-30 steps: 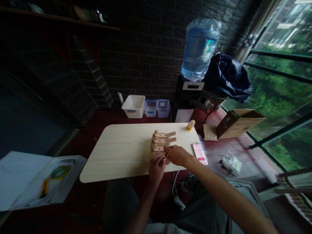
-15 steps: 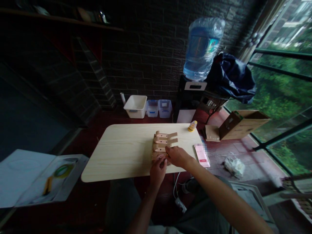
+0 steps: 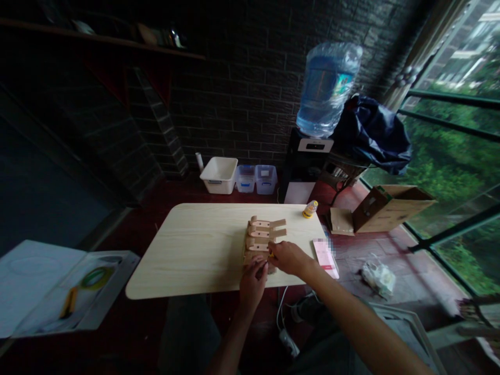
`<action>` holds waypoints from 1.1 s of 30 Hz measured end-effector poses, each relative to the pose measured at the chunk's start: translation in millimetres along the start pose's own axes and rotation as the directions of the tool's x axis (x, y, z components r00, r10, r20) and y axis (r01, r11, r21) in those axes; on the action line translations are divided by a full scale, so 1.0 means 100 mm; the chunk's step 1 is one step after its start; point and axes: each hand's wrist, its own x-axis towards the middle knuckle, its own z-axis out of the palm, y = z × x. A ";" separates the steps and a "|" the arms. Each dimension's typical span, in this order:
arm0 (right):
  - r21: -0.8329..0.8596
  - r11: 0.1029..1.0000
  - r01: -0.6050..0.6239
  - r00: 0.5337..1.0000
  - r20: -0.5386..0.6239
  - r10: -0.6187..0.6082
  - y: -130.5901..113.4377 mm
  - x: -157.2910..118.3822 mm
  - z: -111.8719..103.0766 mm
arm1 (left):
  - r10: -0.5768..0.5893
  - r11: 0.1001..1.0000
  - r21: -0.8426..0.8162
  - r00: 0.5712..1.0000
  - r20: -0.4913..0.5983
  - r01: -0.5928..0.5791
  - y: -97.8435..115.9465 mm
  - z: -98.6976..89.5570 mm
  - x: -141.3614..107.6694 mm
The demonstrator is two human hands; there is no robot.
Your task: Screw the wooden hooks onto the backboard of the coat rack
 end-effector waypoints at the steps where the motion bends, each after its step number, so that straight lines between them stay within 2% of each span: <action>1: -0.006 1.000 -0.016 1.000 -0.004 0.015 -0.01 0.01 0.01 | -0.004 1.000 0.001 1.000 0.002 0.004 0.00 0.00 0.00; 4: -0.018 1.000 -0.023 1.000 -0.022 0.023 -0.04 0.00 -0.01 | -0.012 1.000 0.018 1.000 -0.007 0.012 0.03 -0.02 0.01; 13: -0.051 0.995 0.082 0.997 -0.009 -0.083 -0.06 -0.06 -0.09 | 0.013 1.000 -0.001 1.000 -0.018 -0.013 0.09 -0.04 0.04; 22: -0.032 0.999 -0.032 0.999 -0.021 0.031 -0.09 0.02 0.01 | 0.007 0.999 0.032 1.000 -0.012 -0.007 0.08 -0.04 0.02; 28: -0.032 0.998 0.062 0.997 -0.035 -0.063 -0.11 -0.09 -0.08 | 0.022 1.000 0.014 0.999 -0.024 -0.022 0.06 -0.03 0.03; 33: -0.048 0.997 0.064 0.997 -0.028 -0.065 -0.12 -0.08 -0.05 | 0.025 0.999 0.022 0.999 -0.026 -0.024 0.07 -0.03 0.02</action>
